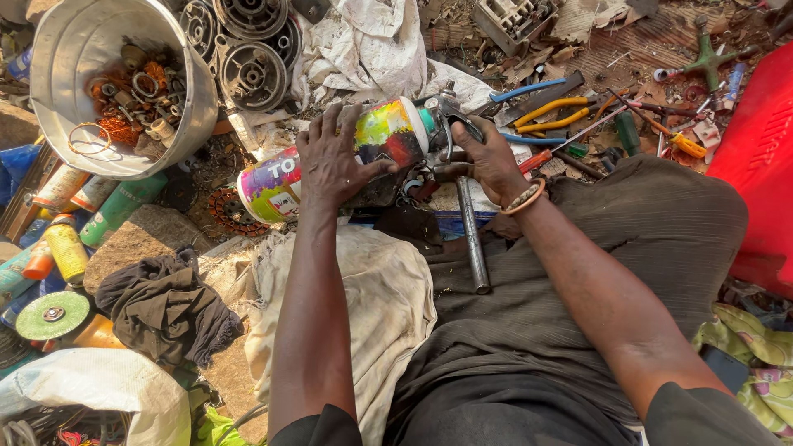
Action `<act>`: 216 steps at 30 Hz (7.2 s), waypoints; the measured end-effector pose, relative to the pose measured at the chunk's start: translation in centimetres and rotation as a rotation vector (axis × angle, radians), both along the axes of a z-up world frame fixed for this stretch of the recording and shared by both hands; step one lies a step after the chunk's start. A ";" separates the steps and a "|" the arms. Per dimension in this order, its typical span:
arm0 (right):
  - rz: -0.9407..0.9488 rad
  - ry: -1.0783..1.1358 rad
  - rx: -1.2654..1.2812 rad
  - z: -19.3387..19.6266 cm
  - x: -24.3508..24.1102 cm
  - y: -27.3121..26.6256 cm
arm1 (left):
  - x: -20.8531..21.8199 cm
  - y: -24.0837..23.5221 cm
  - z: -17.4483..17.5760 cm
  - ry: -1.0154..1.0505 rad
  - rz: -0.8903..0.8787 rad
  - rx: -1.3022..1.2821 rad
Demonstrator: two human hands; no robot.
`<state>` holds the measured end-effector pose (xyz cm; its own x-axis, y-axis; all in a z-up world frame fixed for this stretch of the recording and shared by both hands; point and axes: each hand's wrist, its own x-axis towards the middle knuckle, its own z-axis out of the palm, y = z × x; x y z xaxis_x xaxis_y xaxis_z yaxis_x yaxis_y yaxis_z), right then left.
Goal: The person sits on the ground and uses a hammer and metal rod to disassemble a cylindrical electrical component, likely a motor or generator part. They repeatedly strike the component to separate its parts, then use pliers to remove a small piece. The person also uses a plastic bottle as a makeshift anvil or support during the process.
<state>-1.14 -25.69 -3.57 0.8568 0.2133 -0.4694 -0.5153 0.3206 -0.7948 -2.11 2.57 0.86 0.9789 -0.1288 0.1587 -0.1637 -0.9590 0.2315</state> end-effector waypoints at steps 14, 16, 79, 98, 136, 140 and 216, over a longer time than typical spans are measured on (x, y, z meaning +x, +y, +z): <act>0.258 0.466 -0.215 -6.8 -7.1 -1.4 | 1.7 1.3 2.0 0.353 -0.065 0.015; 0.142 0.427 -0.254 -2.5 -7.5 -2.9 | 2.1 1.3 2.1 0.353 -0.076 0.015; -0.166 -0.975 -0.676 16.6 -8.7 -1.2 | 7.1 4.3 0.4 0.503 -0.191 -0.029; -0.193 -1.002 -0.793 13.5 -6.3 2.4 | 9.6 5.4 -1.6 0.606 -0.182 -0.130; 0.014 0.476 -0.267 -7.4 -13.5 0.3 | 3.0 1.1 0.4 0.050 -0.083 0.223; 0.029 0.463 -0.373 -7.4 -13.2 0.1 | 3.3 0.4 0.4 0.130 -0.066 0.102; 0.103 0.559 -0.193 -5.8 -12.3 -0.5 | 1.4 0.0 -1.7 -0.076 -0.062 0.304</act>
<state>-13.46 -26.20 -9.38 0.4486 0.1483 -0.8813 -0.8926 0.1238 -0.4335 -0.70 2.57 -0.81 0.9545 -0.2403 0.1766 -0.2295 -0.9701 -0.0795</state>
